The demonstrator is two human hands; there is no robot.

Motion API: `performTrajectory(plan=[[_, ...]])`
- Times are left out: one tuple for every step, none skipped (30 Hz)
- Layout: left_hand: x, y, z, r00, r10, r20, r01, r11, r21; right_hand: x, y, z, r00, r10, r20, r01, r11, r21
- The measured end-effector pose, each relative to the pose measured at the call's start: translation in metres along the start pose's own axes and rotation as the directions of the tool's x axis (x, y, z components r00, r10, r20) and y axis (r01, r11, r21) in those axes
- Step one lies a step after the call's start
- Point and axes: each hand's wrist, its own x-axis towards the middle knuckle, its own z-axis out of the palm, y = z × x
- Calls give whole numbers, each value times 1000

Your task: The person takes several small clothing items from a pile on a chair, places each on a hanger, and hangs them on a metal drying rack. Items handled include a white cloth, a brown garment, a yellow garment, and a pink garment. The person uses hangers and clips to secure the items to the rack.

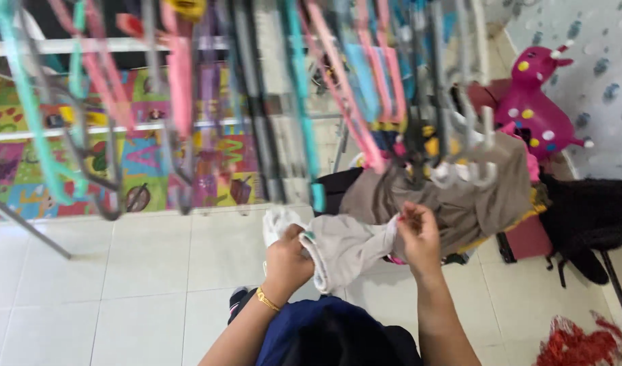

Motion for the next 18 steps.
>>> performTrajectory(plan=[[3,2,-10,1000,-8,-12,8,1000,5,-9,-11,17,1000,-4,14,4,1000,1],[5,5,-22,999,24,-23,-22,997,69,-20,-22,34,992,-27,126,21,999,48],[8,8,-34,998,55,-33,-50,990,133,-31,-34,51,971,-53,235,31,995,97],[12,11,-50,998,47,-39,-42,990,138,-43,-51,70,968,-54,246,31,995,97],[16,14,-65,997,65,-48,-56,984,170,-55,-69,90,933,-126,338,107,991,75],[22,17,-81,995,88,-55,-76,976,202,-67,-87,109,885,-195,423,186,980,62],[24,5,-88,994,87,-60,-73,976,205,-73,-117,126,882,-199,427,189,980,65],[22,-6,-97,986,154,-59,-145,981,132,-83,-147,142,829,-276,486,270,959,84],[21,-18,-105,973,220,-63,-217,975,57,-93,-178,158,766,-350,539,348,931,109],[20,-25,-117,973,223,-61,-220,974,57,-98,-191,169,768,-350,536,348,931,110],[20,-33,-129,985,165,-59,-167,986,-28,-103,-205,179,743,-459,487,441,883,158],[20,-41,-140,993,111,-50,-116,987,-114,-107,-219,190,707,-563,429,534,822,199],[17,-53,-148,992,118,-47,-122,986,-114,-112,-234,201,709,-565,422,536,821,197],[12,-64,-155,998,55,-32,-59,989,-139,-118,-248,210,667,-632,394,603,769,213],[7,-76,-161,1000,-8,-15,5,987,-161,-125,-261,218,619,-696,365,666,711,225],[4,-84,-168,1000,-1,-7,0,986,-164,-130,-269,231,624,-695,358,667,712,218],[1,-93,-174,996,-84,32,87,990,-115,-136,-278,242,556,-756,345,772,624,123],[-2,-101,-180,984,-166,67,171,983,-62,-141,-285,253,480,-807,344,855,518,22]])
